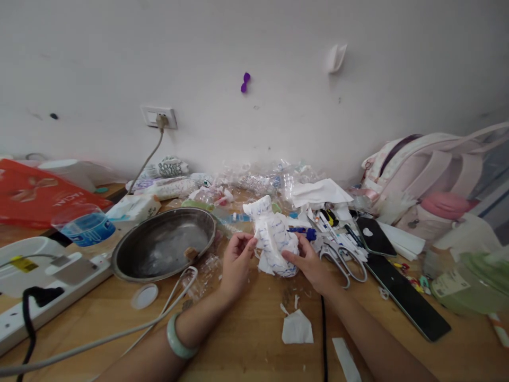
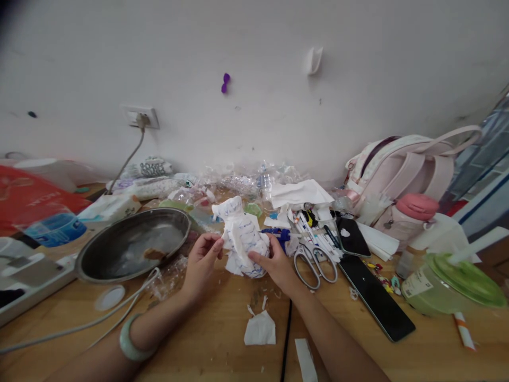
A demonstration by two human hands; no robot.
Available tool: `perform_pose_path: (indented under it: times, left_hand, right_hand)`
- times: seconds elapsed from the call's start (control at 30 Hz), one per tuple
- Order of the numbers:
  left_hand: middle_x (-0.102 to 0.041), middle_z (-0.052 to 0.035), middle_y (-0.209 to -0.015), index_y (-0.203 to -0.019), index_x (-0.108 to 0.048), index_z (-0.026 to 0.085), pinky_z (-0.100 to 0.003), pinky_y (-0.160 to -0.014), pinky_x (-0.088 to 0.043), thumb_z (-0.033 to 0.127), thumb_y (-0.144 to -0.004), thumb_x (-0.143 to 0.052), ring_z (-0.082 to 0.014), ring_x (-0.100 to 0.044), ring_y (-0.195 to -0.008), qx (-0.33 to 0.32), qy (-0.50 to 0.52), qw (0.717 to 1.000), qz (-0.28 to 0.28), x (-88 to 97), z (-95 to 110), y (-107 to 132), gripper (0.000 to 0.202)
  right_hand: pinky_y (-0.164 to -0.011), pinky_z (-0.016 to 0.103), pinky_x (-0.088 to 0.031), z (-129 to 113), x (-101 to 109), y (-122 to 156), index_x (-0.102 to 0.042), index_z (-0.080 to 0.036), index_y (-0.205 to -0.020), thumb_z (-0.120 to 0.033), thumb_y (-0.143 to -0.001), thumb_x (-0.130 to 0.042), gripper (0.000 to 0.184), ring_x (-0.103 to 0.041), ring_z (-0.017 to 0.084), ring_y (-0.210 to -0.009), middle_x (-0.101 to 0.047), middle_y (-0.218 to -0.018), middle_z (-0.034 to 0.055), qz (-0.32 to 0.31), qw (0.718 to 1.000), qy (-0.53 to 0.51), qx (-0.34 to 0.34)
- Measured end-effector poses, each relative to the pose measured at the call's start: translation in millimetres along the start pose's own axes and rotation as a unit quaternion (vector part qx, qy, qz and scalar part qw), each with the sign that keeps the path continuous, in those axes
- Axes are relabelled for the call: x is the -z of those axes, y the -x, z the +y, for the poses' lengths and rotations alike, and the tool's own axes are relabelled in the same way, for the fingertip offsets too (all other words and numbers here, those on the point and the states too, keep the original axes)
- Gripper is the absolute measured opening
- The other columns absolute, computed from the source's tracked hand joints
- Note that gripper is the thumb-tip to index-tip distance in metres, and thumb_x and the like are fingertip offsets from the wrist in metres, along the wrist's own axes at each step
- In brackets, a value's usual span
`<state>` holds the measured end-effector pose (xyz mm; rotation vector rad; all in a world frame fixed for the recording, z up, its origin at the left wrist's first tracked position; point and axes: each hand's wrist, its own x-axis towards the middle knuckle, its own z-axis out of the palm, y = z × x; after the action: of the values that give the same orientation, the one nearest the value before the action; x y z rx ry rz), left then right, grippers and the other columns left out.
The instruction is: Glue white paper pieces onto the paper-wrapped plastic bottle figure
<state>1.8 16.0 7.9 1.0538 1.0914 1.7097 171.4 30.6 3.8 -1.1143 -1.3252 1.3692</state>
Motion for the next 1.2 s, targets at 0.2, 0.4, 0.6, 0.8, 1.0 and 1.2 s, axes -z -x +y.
perform_pose_path:
  times: [0.2, 0.4, 0.6, 0.8, 1.0, 1.2]
  left_hand:
    - [-0.049, 0.0053, -0.056, -0.068, -0.055, 0.018, -0.02, -0.049, -0.036, 0.042, -0.065, -0.069, -0.008, -0.042, -0.05, 0.001, -0.007, 1.0, 0.006, -0.2, -0.1, -0.3, 0.028]
    - [-0.046, 0.006, -0.055, -0.067, -0.054, 0.019, -0.02, -0.048, -0.036, 0.041, -0.065, -0.068, -0.0077, -0.041, -0.049, 0.0, -0.015, 1.0, 0.014, -0.5, -2.3, -1.5, 0.027]
    - [-0.045, 0.0064, -0.058, -0.067, -0.05, 0.019, -0.019, -0.047, -0.034, 0.039, -0.065, -0.068, -0.0066, -0.039, -0.049, 0.005, -0.005, 1.0, 0.019, -0.6, -4.1, -0.2, 0.027]
    - [-0.045, 0.0066, -0.057, -0.067, -0.048, 0.019, -0.019, -0.047, -0.035, 0.039, -0.066, -0.067, -0.0067, -0.041, -0.048, 0.014, 0.0, 1.0, 0.013, -1.0, -6.4, 0.1, 0.028]
    - [-0.045, 0.0071, -0.057, -0.069, -0.048, 0.019, -0.019, -0.046, -0.035, 0.041, -0.068, -0.065, -0.0063, -0.04, -0.047, 0.013, 0.001, 1.0, 0.002, -0.2, -9.3, -0.3, 0.028]
    - [-0.046, 0.0072, -0.057, -0.072, -0.047, 0.019, -0.019, -0.048, -0.035, 0.042, -0.071, -0.064, -0.0068, -0.041, -0.049, 0.002, -0.004, 1.0, 0.0, -0.2, -7.8, 1.7, 0.028]
  right_hand:
    - [-0.091, 0.035, -0.042, -0.4, 0.1, 0.5, -0.048, -0.023, -0.107, -0.038, -0.06, -0.073, 0.055, -0.055, 0.022, -0.103, -0.061, -0.106, 0.0029, -0.001, 1.0, -0.004, -0.002]
    - [-0.091, 0.035, -0.042, -4.5, -2.2, 2.1, -0.048, -0.024, -0.106, -0.036, -0.059, -0.074, 0.056, -0.055, 0.022, -0.102, -0.062, -0.103, 0.0018, 0.005, 1.0, 0.009, -0.008]
    - [-0.089, 0.035, -0.042, -6.3, -3.5, 4.4, -0.046, -0.023, -0.108, -0.036, -0.059, -0.073, 0.057, -0.055, 0.022, -0.102, -0.061, -0.104, 0.003, 0.006, 0.999, 0.042, -0.004]
    - [-0.09, 0.034, -0.041, -6.0, -2.5, 4.6, -0.045, -0.021, -0.11, -0.038, -0.059, -0.072, 0.059, -0.054, 0.022, -0.102, -0.059, -0.106, 0.004, 0.006, 0.998, 0.063, 0.006]
    - [-0.091, 0.034, -0.04, -6.6, -2.4, 4.1, -0.045, -0.021, -0.111, -0.038, -0.059, -0.071, 0.06, -0.053, 0.023, -0.103, -0.058, -0.108, 0.0044, 0.011, 0.998, 0.063, -0.002]
    - [-0.088, 0.032, -0.042, -5.8, -4.1, 4.3, -0.045, -0.02, -0.11, -0.037, -0.061, -0.071, 0.057, -0.054, 0.021, -0.101, -0.059, -0.105, 0.0036, -0.005, 0.999, 0.034, 0.003]
